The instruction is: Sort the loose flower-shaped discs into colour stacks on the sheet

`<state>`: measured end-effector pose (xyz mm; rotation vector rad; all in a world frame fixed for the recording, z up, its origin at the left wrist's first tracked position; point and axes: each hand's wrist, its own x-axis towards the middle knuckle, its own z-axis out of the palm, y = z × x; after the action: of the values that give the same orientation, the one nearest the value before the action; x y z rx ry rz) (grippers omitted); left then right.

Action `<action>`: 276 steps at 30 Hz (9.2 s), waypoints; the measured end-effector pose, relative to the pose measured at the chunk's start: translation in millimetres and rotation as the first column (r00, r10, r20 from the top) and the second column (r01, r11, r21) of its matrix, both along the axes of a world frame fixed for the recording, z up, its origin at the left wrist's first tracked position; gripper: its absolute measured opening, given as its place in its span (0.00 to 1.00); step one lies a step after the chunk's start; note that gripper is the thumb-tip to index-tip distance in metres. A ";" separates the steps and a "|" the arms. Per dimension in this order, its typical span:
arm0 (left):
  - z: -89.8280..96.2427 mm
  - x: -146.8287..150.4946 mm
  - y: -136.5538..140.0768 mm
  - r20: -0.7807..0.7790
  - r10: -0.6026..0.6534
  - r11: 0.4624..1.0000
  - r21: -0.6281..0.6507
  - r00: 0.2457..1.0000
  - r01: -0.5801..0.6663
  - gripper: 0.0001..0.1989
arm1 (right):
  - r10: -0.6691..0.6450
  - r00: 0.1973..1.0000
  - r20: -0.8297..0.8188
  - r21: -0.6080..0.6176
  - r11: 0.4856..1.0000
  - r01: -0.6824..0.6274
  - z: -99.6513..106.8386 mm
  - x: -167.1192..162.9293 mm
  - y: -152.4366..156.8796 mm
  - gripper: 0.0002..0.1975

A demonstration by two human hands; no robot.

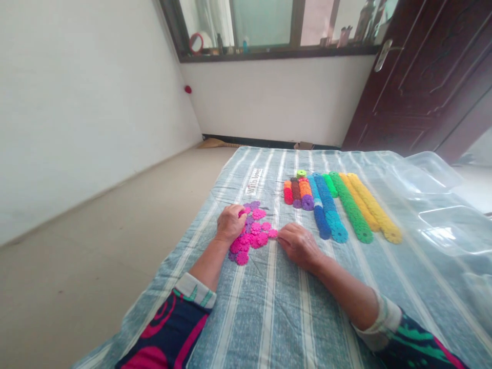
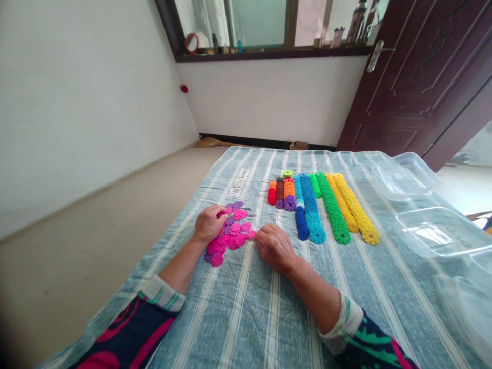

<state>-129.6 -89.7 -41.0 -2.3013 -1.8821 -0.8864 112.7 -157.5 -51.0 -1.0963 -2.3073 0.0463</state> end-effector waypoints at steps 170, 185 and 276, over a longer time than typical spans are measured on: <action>19.2 66.9 -42.8 0.587 -0.112 0.991 0.002 0.802 0.136 0.09 | -0.258 0.706 -0.660 -0.454 0.885 -0.100 -2.2 11.1 17.5 0.10; 6.4 4.4 2.3 0.683 0.132 0.983 0.006 0.718 -0.186 0.13 | -0.263 0.710 -0.653 -0.469 0.877 -0.106 -0.4 10.4 17.7 0.11; 13.6 7.1 -2.5 0.571 0.111 0.983 0.055 0.813 -0.173 0.13 | -0.348 0.890 -0.294 -0.032 0.934 0.355 26.0 48.6 61.4 0.11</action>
<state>-122.5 -92.2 -27.3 -1.9302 -2.0938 -1.7533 161.3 -96.0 -25.0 -1.3793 -1.8143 0.0409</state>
